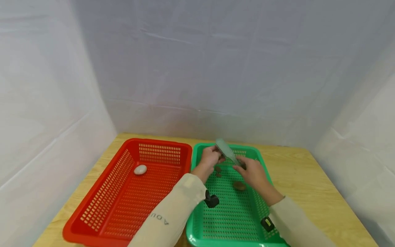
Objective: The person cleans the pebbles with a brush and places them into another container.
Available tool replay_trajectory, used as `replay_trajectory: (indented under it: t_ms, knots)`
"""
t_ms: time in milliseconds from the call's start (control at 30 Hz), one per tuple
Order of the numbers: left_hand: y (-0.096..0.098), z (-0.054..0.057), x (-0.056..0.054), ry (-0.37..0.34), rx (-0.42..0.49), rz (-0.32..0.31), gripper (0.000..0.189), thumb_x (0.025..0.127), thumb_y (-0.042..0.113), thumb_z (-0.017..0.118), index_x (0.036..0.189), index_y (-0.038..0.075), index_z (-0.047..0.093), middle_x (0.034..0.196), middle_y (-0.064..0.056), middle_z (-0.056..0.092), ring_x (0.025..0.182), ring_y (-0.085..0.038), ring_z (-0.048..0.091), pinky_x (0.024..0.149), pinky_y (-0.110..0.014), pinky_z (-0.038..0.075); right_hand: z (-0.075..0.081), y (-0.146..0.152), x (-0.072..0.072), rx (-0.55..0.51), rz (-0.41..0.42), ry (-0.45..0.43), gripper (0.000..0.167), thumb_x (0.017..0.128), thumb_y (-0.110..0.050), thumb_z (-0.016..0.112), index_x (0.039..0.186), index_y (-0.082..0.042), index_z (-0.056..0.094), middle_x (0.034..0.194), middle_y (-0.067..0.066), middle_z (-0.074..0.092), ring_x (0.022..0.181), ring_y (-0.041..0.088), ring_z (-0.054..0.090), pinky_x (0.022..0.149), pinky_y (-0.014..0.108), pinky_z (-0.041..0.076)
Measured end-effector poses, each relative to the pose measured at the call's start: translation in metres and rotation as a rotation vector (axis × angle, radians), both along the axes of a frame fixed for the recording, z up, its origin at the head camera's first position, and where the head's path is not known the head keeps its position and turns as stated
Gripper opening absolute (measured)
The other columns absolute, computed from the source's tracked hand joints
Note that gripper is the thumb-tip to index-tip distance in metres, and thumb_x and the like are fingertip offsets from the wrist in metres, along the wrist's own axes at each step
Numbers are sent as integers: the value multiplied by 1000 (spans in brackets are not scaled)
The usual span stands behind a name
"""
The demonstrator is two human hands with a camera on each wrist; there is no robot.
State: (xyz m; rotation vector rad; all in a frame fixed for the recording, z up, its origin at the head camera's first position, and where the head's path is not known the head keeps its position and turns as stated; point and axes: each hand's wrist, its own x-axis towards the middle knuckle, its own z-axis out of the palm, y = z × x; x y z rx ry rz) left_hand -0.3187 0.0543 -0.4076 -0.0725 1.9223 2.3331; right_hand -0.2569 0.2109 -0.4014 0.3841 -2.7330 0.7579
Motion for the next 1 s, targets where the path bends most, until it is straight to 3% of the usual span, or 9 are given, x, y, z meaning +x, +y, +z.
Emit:
replay_trajectory:
  t_ms: [200, 433, 633, 800, 1000]
  knots:
    - [-1, 1, 1, -22, 7, -2, 36, 98, -2, 49, 134, -1, 57, 120, -22, 64, 92, -26, 68, 76, -31, 59, -3, 0, -1, -15, -19, -13, 39, 88, -18, 73, 123, -2, 65, 88, 9, 73, 74, 20, 68, 62, 38, 55]
    - [-2, 3, 1, -41, 20, -19, 35, 100, 3, 51, 134, 3, 58, 117, -19, 66, 80, -15, 66, 69, -25, 58, -2, 1, -1, -5, -87, -26, 42, 88, -19, 74, 125, -2, 65, 84, 8, 72, 65, 16, 62, 55, 32, 50]
    - [-1, 3, 1, -31, 24, -17, 35, 100, 3, 51, 134, 1, 57, 121, -22, 63, 79, -15, 64, 69, -24, 58, 0, 0, -1, -15, -122, -49, 41, 88, -18, 73, 125, -1, 64, 85, 10, 72, 55, 12, 53, 46, 28, 41]
    - [-3, 4, 3, -30, 20, -22, 34, 100, 4, 51, 134, 1, 57, 120, -20, 62, 80, -17, 64, 73, -26, 58, 0, -1, 0, -30, -142, -34, 41, 89, -19, 73, 124, 0, 64, 79, 7, 70, 53, 12, 49, 46, 28, 39]
    - [-4, 4, 4, -26, 20, -24, 35, 100, 4, 51, 134, -1, 56, 125, -22, 59, 84, -19, 65, 74, -27, 58, 0, 0, 1, -36, -149, 16, 40, 90, -20, 71, 123, 1, 64, 82, 9, 70, 54, 12, 48, 47, 28, 38]
